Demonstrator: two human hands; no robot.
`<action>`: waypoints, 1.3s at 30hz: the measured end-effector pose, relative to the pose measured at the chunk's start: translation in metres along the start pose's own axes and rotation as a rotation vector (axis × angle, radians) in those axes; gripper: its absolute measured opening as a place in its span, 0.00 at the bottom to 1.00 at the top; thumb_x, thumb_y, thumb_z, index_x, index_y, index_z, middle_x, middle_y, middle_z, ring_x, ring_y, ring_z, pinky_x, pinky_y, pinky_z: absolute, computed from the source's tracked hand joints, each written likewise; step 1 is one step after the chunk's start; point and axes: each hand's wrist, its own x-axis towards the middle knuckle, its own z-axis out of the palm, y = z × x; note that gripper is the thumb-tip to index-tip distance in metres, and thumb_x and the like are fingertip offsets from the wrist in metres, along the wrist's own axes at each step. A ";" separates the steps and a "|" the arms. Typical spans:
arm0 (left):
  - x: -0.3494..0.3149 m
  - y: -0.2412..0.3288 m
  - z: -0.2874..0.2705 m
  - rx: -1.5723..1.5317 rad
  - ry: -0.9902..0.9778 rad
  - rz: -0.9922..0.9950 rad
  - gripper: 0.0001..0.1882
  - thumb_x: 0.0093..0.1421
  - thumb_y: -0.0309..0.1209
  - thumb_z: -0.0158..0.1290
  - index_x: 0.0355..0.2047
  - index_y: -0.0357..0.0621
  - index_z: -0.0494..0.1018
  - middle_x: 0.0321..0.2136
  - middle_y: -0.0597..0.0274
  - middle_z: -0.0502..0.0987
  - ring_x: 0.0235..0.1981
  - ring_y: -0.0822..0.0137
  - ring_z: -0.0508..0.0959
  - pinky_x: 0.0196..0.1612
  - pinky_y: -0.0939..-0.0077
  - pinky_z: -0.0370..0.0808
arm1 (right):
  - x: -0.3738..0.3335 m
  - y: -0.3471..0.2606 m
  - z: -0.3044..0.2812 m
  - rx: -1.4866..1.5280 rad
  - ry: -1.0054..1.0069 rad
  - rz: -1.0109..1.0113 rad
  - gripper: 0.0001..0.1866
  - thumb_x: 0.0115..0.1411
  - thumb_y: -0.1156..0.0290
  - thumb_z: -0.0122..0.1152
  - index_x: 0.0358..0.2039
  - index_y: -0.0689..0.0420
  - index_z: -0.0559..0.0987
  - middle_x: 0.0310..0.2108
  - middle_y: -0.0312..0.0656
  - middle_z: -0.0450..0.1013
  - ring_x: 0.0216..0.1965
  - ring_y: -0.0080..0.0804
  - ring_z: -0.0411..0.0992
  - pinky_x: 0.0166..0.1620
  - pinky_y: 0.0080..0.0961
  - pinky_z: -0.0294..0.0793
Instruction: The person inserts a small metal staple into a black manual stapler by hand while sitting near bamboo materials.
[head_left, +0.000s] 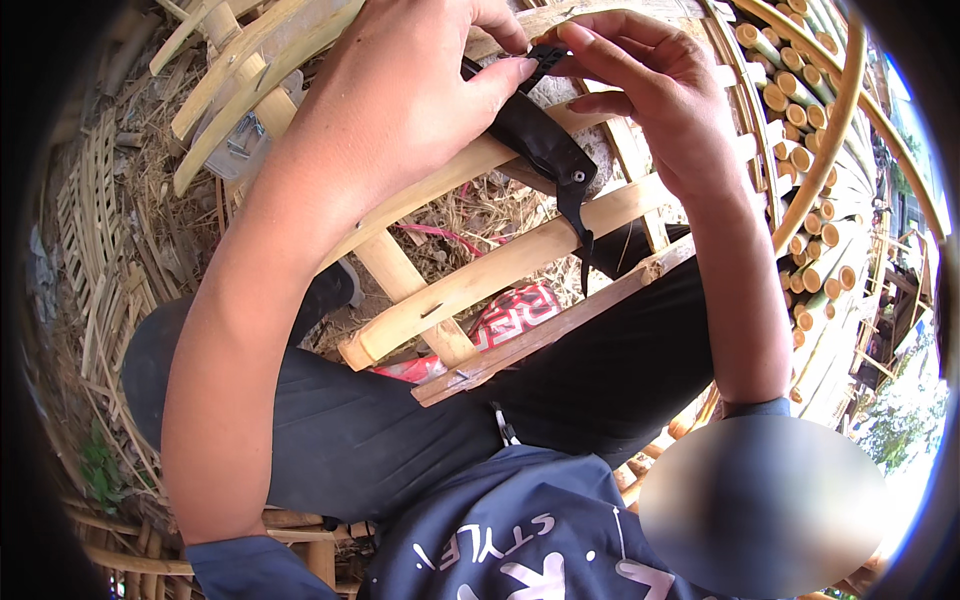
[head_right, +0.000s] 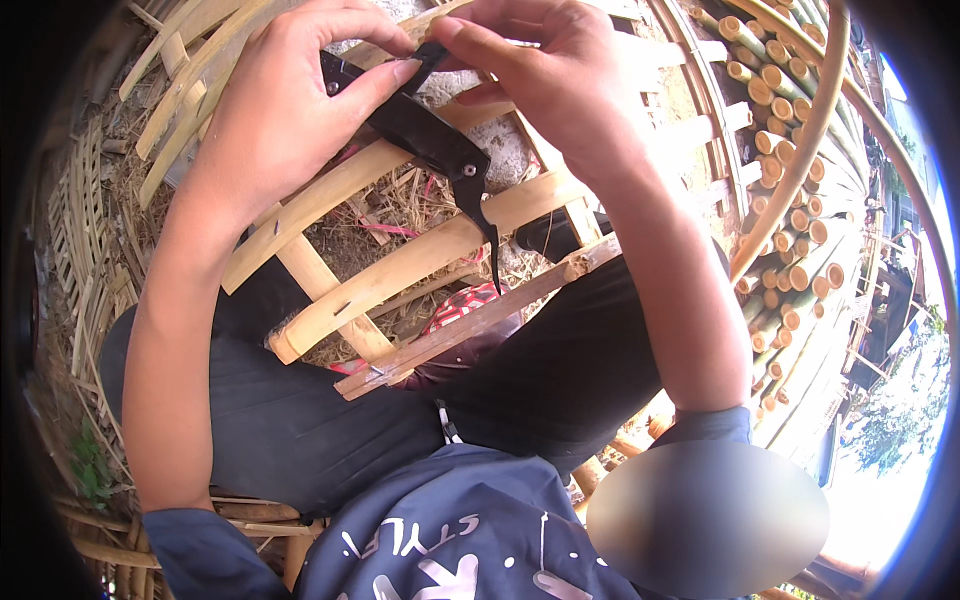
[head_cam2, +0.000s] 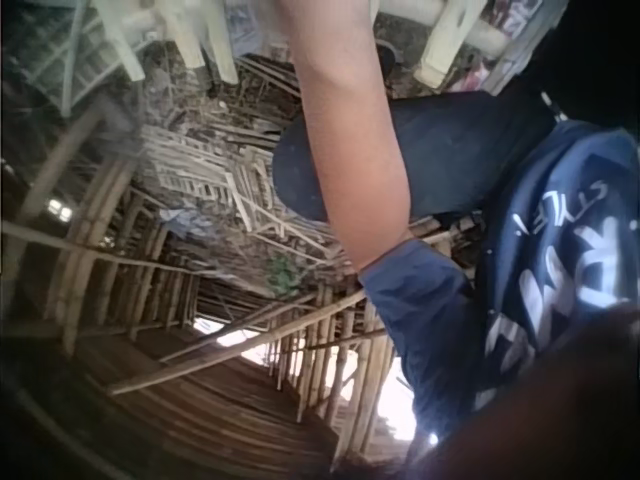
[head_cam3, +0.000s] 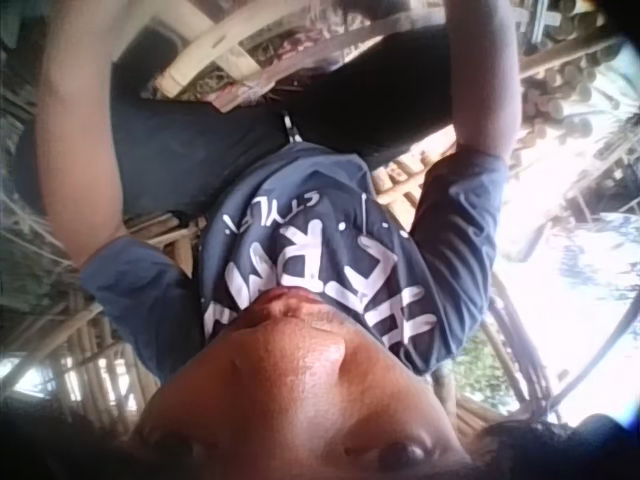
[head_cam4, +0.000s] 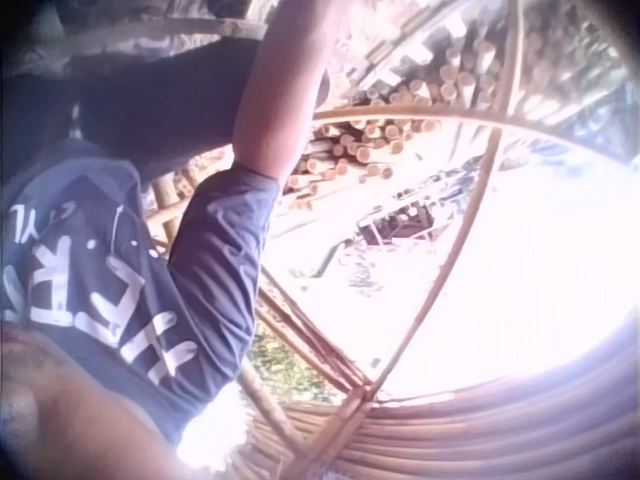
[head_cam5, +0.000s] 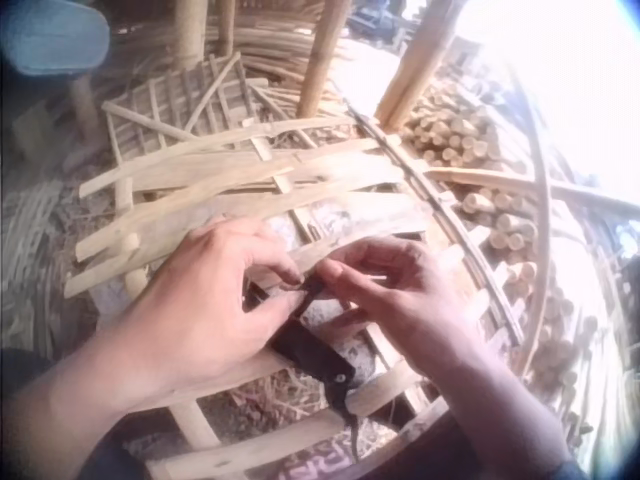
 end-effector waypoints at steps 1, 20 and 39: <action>0.002 -0.007 0.001 -0.055 -0.020 0.003 0.09 0.57 0.27 0.64 0.37 0.35 0.83 0.39 0.46 0.82 0.46 0.50 0.81 0.52 0.61 0.76 | -0.001 -0.004 0.001 -0.015 -0.015 0.019 0.15 0.70 0.66 0.64 0.47 0.66 0.82 0.43 0.46 0.81 0.42 0.31 0.82 0.43 0.27 0.87; 0.003 -0.032 0.001 -0.037 -0.069 0.115 0.08 0.62 0.27 0.63 0.40 0.36 0.85 0.37 0.57 0.85 0.41 0.65 0.83 0.50 0.71 0.75 | 0.002 0.002 -0.002 -0.091 -0.101 -0.093 0.09 0.69 0.74 0.64 0.45 0.65 0.82 0.43 0.47 0.82 0.46 0.34 0.82 0.44 0.27 0.88; 0.008 -0.036 0.001 0.027 0.049 0.224 0.11 0.65 0.29 0.60 0.44 0.37 0.82 0.38 0.49 0.85 0.42 0.52 0.83 0.49 0.64 0.77 | 0.047 -0.017 -0.017 -0.979 0.140 -0.420 0.09 0.61 0.67 0.70 0.37 0.59 0.87 0.36 0.46 0.85 0.34 0.36 0.82 0.38 0.33 0.80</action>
